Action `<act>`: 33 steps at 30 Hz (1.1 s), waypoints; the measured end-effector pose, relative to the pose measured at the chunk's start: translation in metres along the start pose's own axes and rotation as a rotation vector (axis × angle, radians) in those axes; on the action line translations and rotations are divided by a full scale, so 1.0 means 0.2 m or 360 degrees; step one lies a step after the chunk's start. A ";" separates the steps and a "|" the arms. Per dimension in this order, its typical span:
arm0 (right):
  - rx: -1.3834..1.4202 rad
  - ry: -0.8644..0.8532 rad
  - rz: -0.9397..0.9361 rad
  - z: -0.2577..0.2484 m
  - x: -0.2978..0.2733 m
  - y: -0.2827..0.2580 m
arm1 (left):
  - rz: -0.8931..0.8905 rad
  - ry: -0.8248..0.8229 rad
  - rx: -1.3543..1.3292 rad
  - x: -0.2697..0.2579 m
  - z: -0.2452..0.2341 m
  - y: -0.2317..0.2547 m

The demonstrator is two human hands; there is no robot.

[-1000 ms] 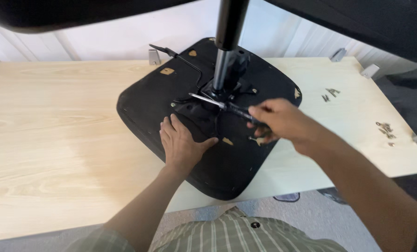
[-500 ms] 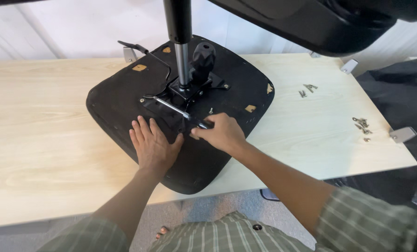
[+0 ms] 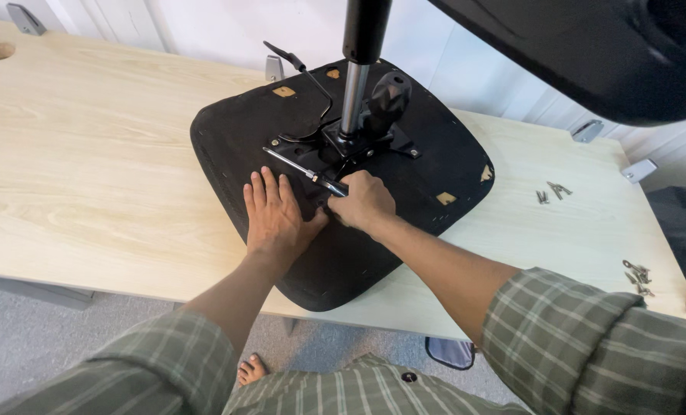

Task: The person uses a screwdriver to tighten screws into the underside of an overturned chair seat, securing the central gas lift mechanism to the seat base. The person repeatedly picks up screws and fastens them into the mounting plate.

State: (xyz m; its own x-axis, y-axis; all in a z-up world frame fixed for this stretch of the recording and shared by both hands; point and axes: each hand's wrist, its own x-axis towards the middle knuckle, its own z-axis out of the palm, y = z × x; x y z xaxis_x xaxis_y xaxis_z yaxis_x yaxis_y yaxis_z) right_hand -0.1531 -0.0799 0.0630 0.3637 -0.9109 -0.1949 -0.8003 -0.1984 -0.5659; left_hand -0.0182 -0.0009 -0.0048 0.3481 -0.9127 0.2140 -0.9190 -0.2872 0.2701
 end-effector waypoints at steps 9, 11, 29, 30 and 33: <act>-0.0100 -0.0129 -0.0077 -0.01 0.04 0.02 | -0.0025 -0.0043 0.0006 0.00 0.00 0.00; -0.0120 -0.0021 -0.0231 -0.04 0.02 0.04 | -0.0010 -0.0025 -0.0018 0.00 -0.02 -0.01; 0.0835 0.0099 0.0150 -0.21 -0.34 0.45 | 0.0366 -0.0414 -0.0186 -0.06 -0.16 0.53; 0.0845 0.0111 0.0182 -0.20 -0.35 0.45 | 0.0322 -0.0420 -0.0186 -0.06 -0.16 0.53; 0.0869 0.0123 0.0291 -0.19 -0.38 0.43 | 0.0349 -0.0344 -0.0256 -0.08 -0.15 0.51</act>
State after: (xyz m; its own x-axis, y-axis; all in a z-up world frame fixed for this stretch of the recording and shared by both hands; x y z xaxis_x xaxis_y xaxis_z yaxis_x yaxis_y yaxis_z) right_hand -0.2683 -0.0422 0.0602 0.1904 -0.9406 -0.2812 -0.4777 0.1615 -0.8635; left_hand -0.1127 -0.0076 0.0473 0.0823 -0.9930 0.0843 -0.9206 -0.0433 0.3881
